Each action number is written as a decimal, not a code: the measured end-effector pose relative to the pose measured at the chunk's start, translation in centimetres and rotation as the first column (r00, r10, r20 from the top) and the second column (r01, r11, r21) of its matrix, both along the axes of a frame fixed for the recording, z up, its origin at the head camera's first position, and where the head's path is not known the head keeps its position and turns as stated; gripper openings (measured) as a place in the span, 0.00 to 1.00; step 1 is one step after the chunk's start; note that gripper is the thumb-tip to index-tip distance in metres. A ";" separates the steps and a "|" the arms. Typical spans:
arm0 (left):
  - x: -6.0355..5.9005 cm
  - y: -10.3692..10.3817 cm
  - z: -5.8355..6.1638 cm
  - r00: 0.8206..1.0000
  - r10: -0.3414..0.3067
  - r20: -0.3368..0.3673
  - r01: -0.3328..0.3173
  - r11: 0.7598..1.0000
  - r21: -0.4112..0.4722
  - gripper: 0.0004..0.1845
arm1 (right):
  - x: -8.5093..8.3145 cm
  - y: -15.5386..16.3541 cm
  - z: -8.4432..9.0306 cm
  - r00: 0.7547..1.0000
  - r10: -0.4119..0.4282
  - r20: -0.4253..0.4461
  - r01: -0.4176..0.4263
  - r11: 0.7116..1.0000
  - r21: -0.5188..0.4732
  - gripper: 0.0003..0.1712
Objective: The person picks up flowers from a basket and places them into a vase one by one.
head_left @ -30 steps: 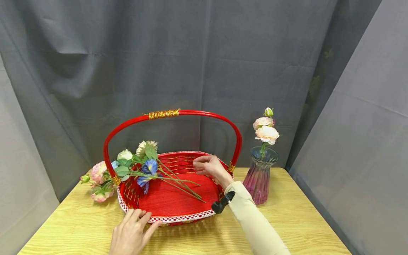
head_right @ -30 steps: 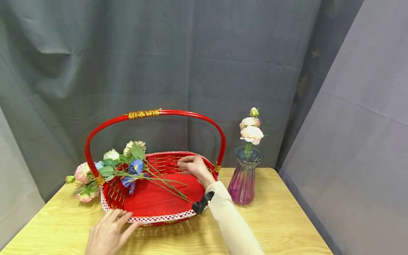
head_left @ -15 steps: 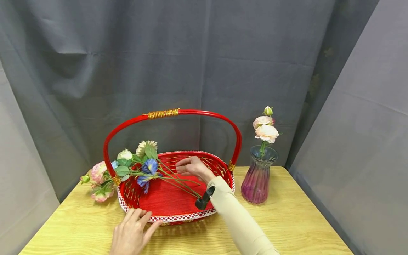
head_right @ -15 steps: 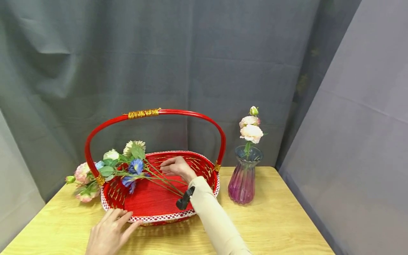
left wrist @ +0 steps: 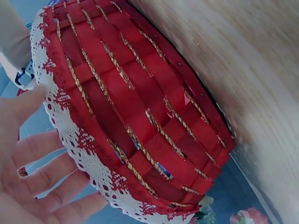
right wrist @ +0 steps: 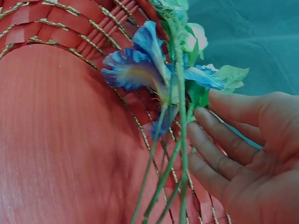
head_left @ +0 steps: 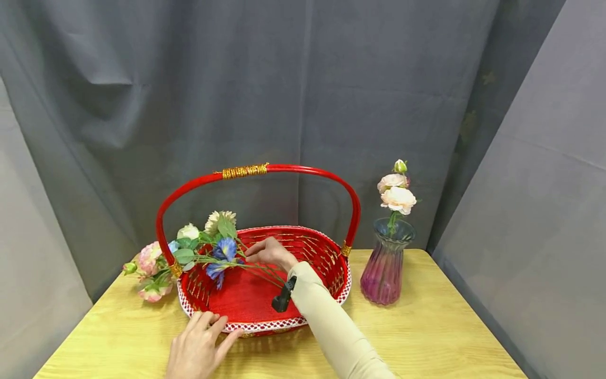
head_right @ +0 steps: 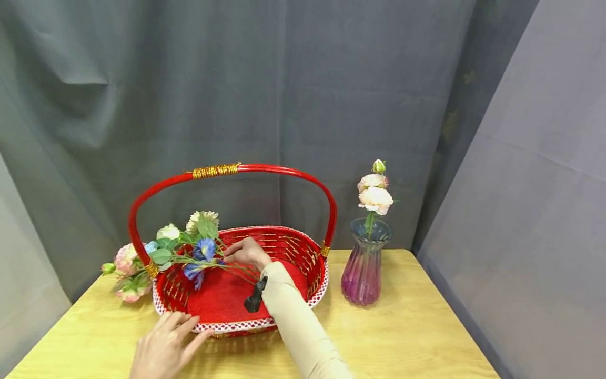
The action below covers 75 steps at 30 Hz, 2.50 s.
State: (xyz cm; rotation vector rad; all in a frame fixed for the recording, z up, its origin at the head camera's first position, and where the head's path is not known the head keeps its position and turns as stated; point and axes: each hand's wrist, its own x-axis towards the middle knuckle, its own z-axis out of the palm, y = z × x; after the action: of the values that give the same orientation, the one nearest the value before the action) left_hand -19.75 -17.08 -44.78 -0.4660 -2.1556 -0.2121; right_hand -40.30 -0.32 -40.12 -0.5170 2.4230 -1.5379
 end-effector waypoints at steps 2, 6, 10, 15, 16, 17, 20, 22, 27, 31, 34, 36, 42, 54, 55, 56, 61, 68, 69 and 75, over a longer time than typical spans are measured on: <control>0.0 0.0 -0.2 1.000 -0.007 -0.018 0.007 1.000 0.008 0.32 | 0.1 -0.3 -0.4 1.000 -0.002 0.002 0.002 1.000 0.016 0.13; 0.0 0.1 -0.3 1.000 -0.002 -0.025 0.003 1.000 0.022 0.36 | 0.2 -0.7 -1.1 1.000 0.001 0.016 -0.001 1.000 -0.005 0.12; 0.0 0.1 -0.1 1.000 0.003 -0.004 -0.003 1.000 0.018 0.34 | 0.2 -0.7 -1.5 1.000 -0.003 0.009 0.002 1.000 0.024 0.11; 0.1 0.2 0.0 1.000 0.000 0.003 0.000 1.000 0.007 0.32 | 0.4 -0.9 -1.6 1.000 0.012 0.020 -0.013 0.999 0.046 0.11; 0.1 0.2 0.0 1.000 0.001 0.005 -0.001 1.000 0.003 0.32 | 0.5 -1.0 -1.5 0.999 0.023 0.030 -0.024 0.999 0.037 0.10; 0.1 0.2 0.0 1.000 0.001 0.010 -0.001 1.000 0.000 0.31 | 0.5 -1.1 -1.4 0.998 0.036 0.042 -0.037 0.999 0.023 0.10; 0.2 0.2 0.1 0.999 0.019 0.035 -0.019 1.000 -0.008 0.26 | 0.6 -1.3 -1.2 0.994 0.076 0.082 -0.075 0.997 -0.011 0.10; 0.3 0.2 0.3 0.998 0.027 0.051 -0.027 1.000 -0.013 0.23 | 0.6 -1.4 -1.0 0.991 0.096 0.098 -0.094 0.995 -0.024 0.11; 0.2 0.2 0.4 0.999 0.019 0.049 -0.019 1.000 -0.011 0.22 | 0.4 -1.6 -0.7 0.981 0.142 0.130 -0.139 0.990 -0.025 0.15; 0.1 0.1 0.5 0.999 0.010 0.038 -0.010 1.000 -0.004 0.23 | 0.5 -1.6 -0.4 0.972 0.170 0.160 -0.169 0.985 -0.019 0.17; 0.1 0.1 0.4 0.999 0.008 0.035 -0.008 1.000 -0.008 0.23 | 0.6 -1.5 -0.1 0.970 0.185 0.155 -0.187 0.982 0.000 0.17; 0.1 0.1 0.4 0.999 0.007 0.034 -0.006 1.000 -0.010 0.23 | 0.7 -1.5 0.0 0.971 0.191 0.146 -0.193 0.981 -0.001 0.17; 0.1 0.1 0.3 1.000 -0.002 0.029 0.002 1.000 -0.001 0.25 | 0.9 -1.3 0.1 0.982 0.167 0.089 -0.166 0.986 -0.028 0.15; 0.4 0.3 0.5 0.997 0.036 0.070 -0.035 0.999 -0.012 0.22 | 1.0 0.5 1.3 0.976 0.200 0.090 -0.189 0.975 -0.120 0.16; 0.4 0.3 0.5 0.996 0.039 0.074 -0.038 0.999 -0.012 0.22 | 1.0 0.7 1.3 0.975 0.202 0.088 -0.191 0.974 -0.119 0.17; 0.4 0.4 0.5 0.996 0.042 0.077 -0.041 0.999 -0.011 0.22 | 1.0 0.8 1.4 0.976 0.200 0.088 -0.189 0.974 -0.123 0.17; 0.5 0.4 0.5 0.995 0.048 0.085 -0.048 0.999 -0.007 0.21 | 1.0 1.2 1.7 0.973 0.196 0.121 -0.174 0.969 -0.175 0.16; 0.2 0.3 0.2 0.999 0.023 0.043 -0.023 1.000 -0.001 0.24 | 0.9 2.1 2.8 0.964 0.243 0.106 -0.212 0.948 -0.237 0.14; 0.1 0.3 0.2 0.999 0.017 0.031 -0.017 1.000 0.000 0.26 | 0.9 2.3 3.1 0.964 0.249 0.095 -0.222 0.948 -0.226 0.14; 0.1 0.2 0.2 1.000 0.007 0.029 -0.007 1.000 0.013 0.27 | 1.3 3.6 4.9 0.977 0.206 0.055 -0.195 0.968 -0.161 0.14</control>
State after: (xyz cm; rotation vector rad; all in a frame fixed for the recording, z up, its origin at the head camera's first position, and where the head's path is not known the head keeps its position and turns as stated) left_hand -19.65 -16.84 -44.57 -0.4503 -2.1825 -0.2297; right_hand -39.01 3.31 -35.27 -0.7016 2.1358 -1.6337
